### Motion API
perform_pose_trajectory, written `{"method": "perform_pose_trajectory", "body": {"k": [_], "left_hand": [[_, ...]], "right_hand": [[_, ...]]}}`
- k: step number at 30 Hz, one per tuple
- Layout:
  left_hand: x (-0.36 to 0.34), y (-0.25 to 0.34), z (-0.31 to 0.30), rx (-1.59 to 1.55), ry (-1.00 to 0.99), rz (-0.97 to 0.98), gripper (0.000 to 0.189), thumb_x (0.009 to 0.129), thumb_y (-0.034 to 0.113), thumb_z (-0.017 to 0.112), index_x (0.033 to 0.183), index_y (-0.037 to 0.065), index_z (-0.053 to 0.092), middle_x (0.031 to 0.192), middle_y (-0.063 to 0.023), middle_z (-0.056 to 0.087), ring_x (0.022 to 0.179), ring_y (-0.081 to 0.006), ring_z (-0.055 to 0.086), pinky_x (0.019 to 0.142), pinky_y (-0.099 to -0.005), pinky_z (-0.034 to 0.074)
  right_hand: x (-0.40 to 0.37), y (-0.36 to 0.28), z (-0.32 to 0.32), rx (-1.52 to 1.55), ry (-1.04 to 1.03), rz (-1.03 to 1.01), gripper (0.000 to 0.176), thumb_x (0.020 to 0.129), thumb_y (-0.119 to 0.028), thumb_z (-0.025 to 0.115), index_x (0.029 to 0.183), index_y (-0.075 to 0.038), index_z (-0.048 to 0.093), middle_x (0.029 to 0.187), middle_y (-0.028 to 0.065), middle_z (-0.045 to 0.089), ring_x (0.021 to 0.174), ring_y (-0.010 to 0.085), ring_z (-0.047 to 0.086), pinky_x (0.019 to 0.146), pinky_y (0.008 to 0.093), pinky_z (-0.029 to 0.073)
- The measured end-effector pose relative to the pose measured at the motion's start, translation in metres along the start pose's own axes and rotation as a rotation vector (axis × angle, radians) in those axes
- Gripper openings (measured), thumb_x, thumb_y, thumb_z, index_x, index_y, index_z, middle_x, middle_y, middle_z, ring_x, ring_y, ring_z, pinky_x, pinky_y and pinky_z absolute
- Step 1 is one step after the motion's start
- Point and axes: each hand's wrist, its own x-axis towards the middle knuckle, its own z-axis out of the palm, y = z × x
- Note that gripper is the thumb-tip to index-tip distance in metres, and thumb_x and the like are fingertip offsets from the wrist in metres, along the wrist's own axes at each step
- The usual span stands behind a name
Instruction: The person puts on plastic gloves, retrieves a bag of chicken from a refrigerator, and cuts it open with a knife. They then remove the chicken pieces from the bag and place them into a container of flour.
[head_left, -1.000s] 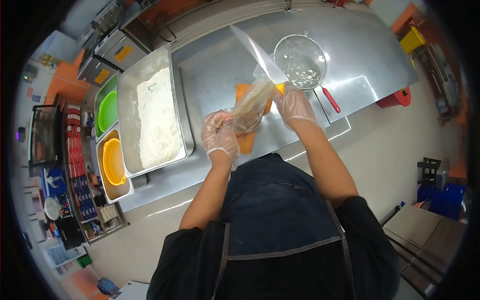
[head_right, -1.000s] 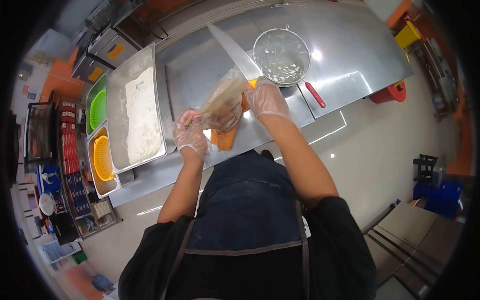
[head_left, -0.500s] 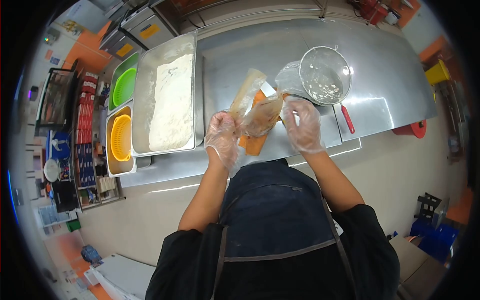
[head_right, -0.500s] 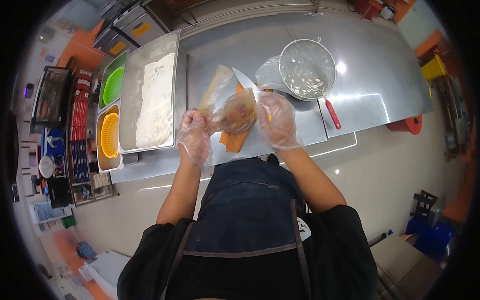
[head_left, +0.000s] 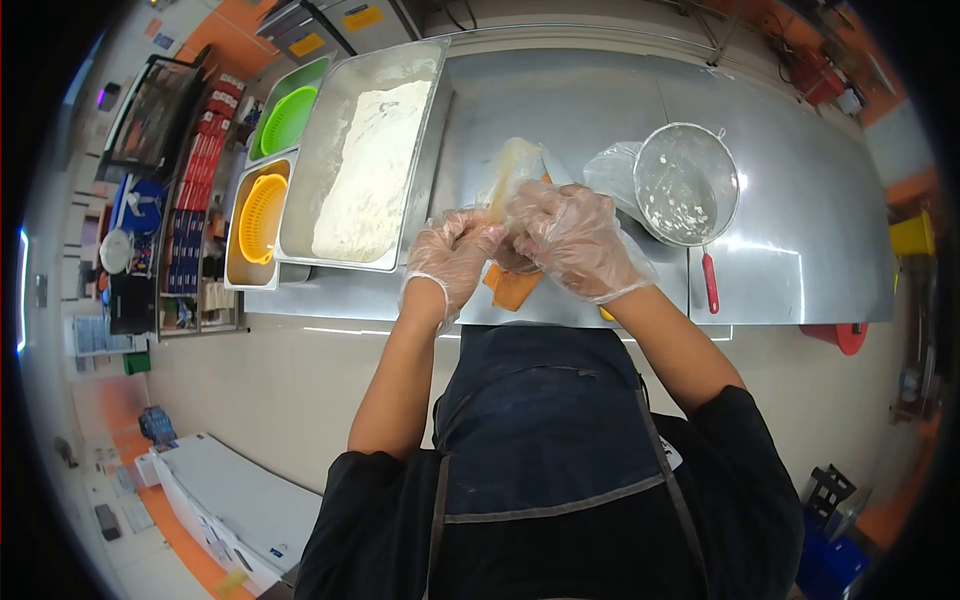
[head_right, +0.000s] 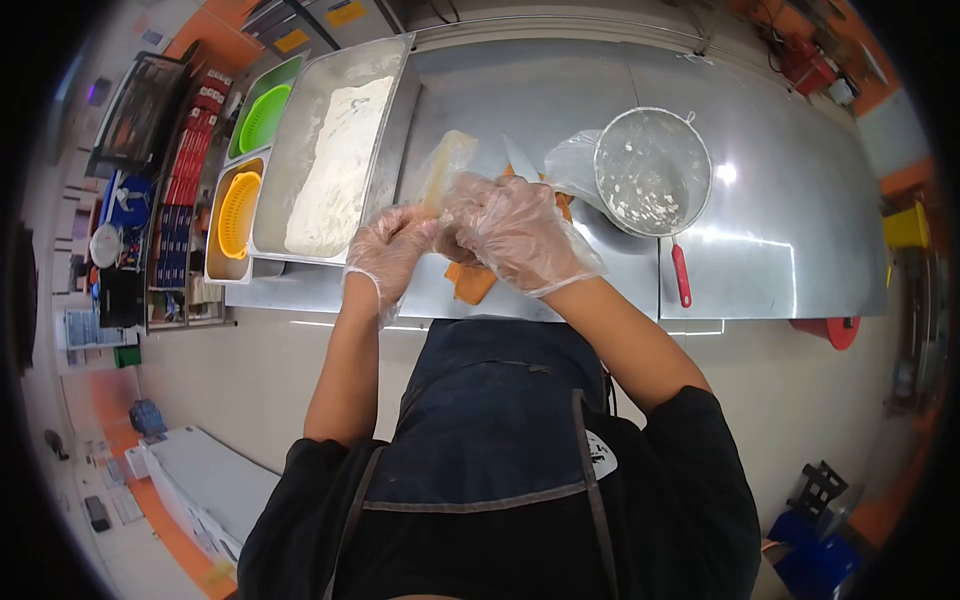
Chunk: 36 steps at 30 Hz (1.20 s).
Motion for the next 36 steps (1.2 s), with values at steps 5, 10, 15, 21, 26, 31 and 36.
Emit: {"method": "perform_pose_trajectory", "body": {"k": [5, 10, 15, 21, 26, 31, 36], "left_hand": [[-0.009, 0.007, 0.005, -0.138, 0.08, 0.001, 0.015, 0.09, 0.015, 0.064, 0.098, 0.002, 0.066, 0.081, 0.0001, 0.059, 0.073, -0.0086, 0.051, 0.068, -0.0233, 0.044], [-0.011, -0.012, 0.003, -0.546, 0.049, -0.14, 0.015, 0.095, 0.016, 0.058, 0.094, 0.004, 0.066, 0.073, 0.0033, 0.054, 0.065, -0.0069, 0.042, 0.061, -0.0229, 0.038], [-0.015, -0.017, 0.005, -0.535, 0.005, -0.06, 0.017, 0.096, 0.017, 0.058, 0.092, 0.003, 0.065, 0.073, 0.003, 0.054, 0.064, -0.0072, 0.042, 0.061, -0.023, 0.038], [-0.015, -0.023, 0.009, -0.634, 0.087, -0.069, 0.016, 0.095, 0.018, 0.059, 0.088, 0.004, 0.063, 0.072, 0.0018, 0.054, 0.064, -0.0085, 0.043, 0.061, -0.0235, 0.036], [-0.01, -0.022, 0.008, -0.711, 0.243, -0.1, 0.014, 0.094, 0.015, 0.06, 0.092, 0.002, 0.065, 0.077, 0.0, 0.059, 0.07, -0.0086, 0.05, 0.065, -0.0226, 0.041], [-0.01, -0.023, 0.008, -0.73, 0.148, -0.094, 0.01, 0.094, 0.013, 0.06, 0.09, 0.005, 0.063, 0.078, 0.0004, 0.059, 0.071, -0.0096, 0.054, 0.068, -0.0238, 0.044], [-0.019, -0.028, 0.008, -0.613, -0.019, -0.046, 0.01, 0.093, 0.015, 0.063, 0.091, 0.005, 0.066, 0.079, 0.0008, 0.061, 0.071, -0.0087, 0.053, 0.064, -0.0236, 0.043]], "right_hand": [[0.023, -0.004, -0.02, 0.065, -0.417, 0.05, 0.015, 0.075, -0.026, 0.067, 0.084, -0.015, 0.066, 0.091, 0.001, 0.065, 0.073, 0.024, 0.063, 0.064, 0.0417, 0.048], [0.024, -0.007, -0.012, 0.106, -0.308, -0.022, 0.01, 0.075, -0.027, 0.066, 0.08, -0.017, 0.066, 0.08, -0.0006, 0.063, 0.072, 0.0236, 0.063, 0.061, 0.0421, 0.045], [0.027, -0.004, -0.01, 0.065, -0.367, -0.193, 0.008, 0.072, -0.026, 0.067, 0.073, -0.019, 0.065, 0.076, -0.0022, 0.062, 0.07, 0.0229, 0.062, 0.061, 0.0408, 0.043], [0.016, -0.002, -0.004, 0.0, -0.303, -0.283, 0.007, 0.066, -0.022, 0.069, 0.065, -0.018, 0.063, 0.074, -0.0031, 0.062, 0.069, 0.02, 0.061, 0.061, 0.0391, 0.043], [0.0, -0.008, 0.002, 0.562, -0.172, -0.078, 0.016, 0.077, -0.018, 0.059, 0.071, -0.003, 0.063, 0.065, 0.0108, 0.059, 0.068, 0.0307, 0.058, 0.067, 0.0397, 0.047], [-0.009, -0.018, -0.028, 0.455, -0.37, -0.128, 0.005, 0.075, -0.009, 0.062, 0.076, -0.004, 0.064, 0.073, 0.0107, 0.063, 0.075, 0.0286, 0.062, 0.065, 0.038, 0.049], [0.009, -0.034, -0.026, 0.169, -0.529, -0.155, 0.016, 0.073, -0.001, 0.061, 0.088, -0.001, 0.067, 0.074, 0.0156, 0.064, 0.076, 0.0339, 0.063, 0.071, 0.0404, 0.05]]}}
